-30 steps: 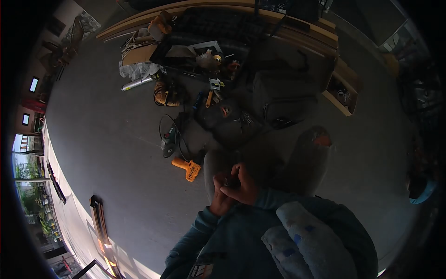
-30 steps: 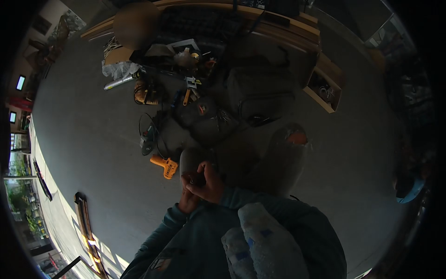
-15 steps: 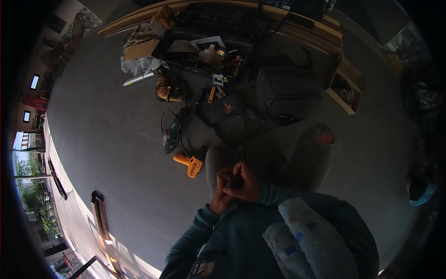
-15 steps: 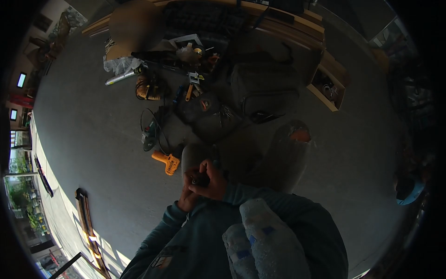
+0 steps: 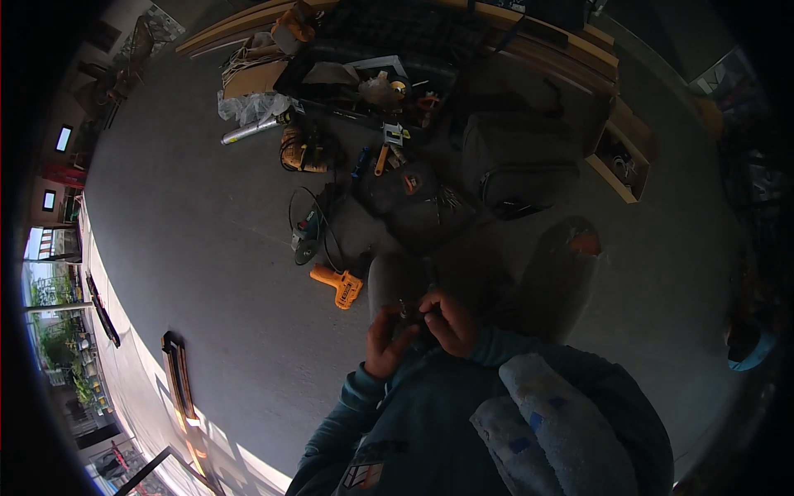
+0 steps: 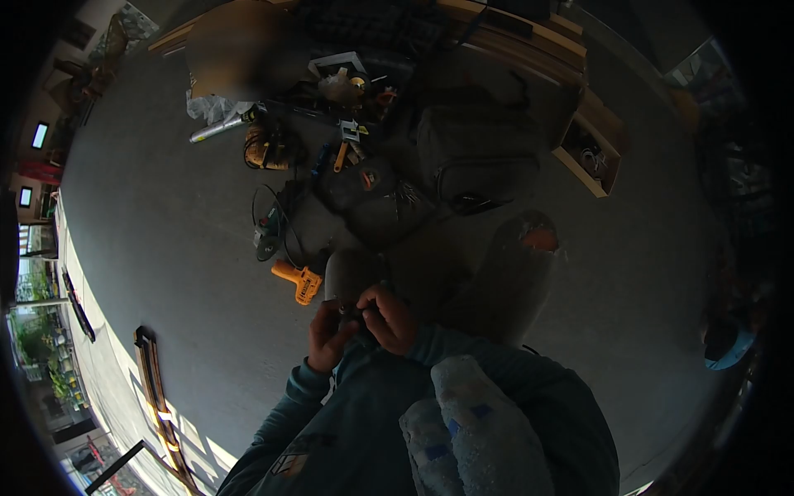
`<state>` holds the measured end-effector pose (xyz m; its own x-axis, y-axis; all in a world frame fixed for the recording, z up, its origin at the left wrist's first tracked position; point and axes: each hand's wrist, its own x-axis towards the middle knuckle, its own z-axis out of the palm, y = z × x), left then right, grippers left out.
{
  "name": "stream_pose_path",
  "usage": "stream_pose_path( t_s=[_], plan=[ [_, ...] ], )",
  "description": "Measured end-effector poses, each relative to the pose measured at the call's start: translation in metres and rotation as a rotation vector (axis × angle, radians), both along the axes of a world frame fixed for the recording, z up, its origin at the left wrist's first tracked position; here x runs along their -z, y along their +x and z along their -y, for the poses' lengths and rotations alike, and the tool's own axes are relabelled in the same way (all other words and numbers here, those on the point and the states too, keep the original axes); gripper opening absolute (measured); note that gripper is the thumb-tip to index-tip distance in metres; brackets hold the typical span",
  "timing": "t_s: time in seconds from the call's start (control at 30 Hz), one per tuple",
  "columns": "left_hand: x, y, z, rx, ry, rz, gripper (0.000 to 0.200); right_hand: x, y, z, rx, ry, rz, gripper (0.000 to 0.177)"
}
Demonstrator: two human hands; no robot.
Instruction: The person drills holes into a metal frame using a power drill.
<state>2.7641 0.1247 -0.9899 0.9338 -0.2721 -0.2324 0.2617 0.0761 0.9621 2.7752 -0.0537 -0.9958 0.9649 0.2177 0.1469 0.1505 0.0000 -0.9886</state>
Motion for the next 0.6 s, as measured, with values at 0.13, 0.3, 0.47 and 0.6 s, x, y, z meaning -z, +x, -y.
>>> stream_pose_path(
  t_s=[0.13,0.3,0.47,0.6],
  plan=[
    [-0.003,0.000,0.012,-0.112,0.032,0.056,0.031,-0.007,0.009,0.001,0.008,-0.055,0.156,0.015],
    [0.004,0.000,0.017,-0.128,0.177,0.136,0.034,0.002,0.003,-0.003,0.026,-0.049,0.142,0.025],
    [0.012,-0.007,0.022,0.057,0.458,0.534,0.054,0.009,-0.012,-0.025,0.148,-0.047,-0.058,0.054],
    [0.011,0.005,0.020,0.234,0.488,0.871,0.066,0.021,0.002,-0.022,0.059,0.234,-0.101,0.055]
  ],
)
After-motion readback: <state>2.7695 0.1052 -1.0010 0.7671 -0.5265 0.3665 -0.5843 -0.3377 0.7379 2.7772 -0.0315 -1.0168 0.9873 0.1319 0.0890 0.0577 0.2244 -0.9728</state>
